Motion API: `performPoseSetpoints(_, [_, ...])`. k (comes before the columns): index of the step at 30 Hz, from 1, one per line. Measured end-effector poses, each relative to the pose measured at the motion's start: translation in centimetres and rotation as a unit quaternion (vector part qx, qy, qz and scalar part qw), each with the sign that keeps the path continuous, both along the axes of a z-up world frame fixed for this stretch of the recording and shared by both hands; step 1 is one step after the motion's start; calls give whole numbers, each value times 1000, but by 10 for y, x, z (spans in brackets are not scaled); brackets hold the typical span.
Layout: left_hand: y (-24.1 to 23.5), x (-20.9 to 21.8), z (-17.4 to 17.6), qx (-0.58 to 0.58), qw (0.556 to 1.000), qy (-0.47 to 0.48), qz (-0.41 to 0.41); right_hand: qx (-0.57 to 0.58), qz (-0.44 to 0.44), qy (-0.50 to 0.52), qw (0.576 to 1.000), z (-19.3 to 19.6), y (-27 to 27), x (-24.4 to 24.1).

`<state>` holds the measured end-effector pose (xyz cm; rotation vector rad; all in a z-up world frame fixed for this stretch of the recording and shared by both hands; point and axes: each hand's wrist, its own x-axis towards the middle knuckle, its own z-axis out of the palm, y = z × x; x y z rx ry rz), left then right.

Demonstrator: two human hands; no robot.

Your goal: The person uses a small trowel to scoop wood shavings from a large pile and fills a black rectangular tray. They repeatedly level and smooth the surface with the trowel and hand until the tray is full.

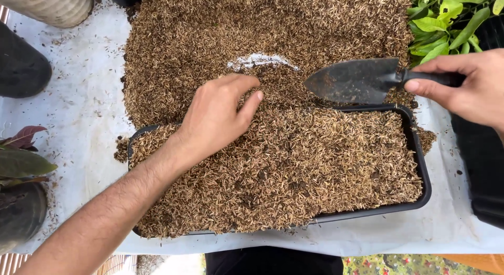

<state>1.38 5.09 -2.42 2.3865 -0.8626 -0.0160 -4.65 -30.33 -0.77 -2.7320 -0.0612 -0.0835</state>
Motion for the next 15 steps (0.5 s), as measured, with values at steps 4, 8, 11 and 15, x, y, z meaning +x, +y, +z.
performPoseSetpoints(4, [7, 40, -14, 33, 998, 13, 43, -215, -82, 8, 973, -10, 5, 40])
performPoseSetpoints(8, [22, 75, -21, 159, 977, 103, 96, -247, -87, 214, 941, -13, 38, 82])
performPoseSetpoints(11, [29, 92, -16, 265, 941, 171, 121, -242, -82, 276, 927, -34, 51, 108])
performPoseSetpoints(15, [36, 103, -19, 344, 894, 265, 110, -168, -12, 298, 940, -66, 67, 135])
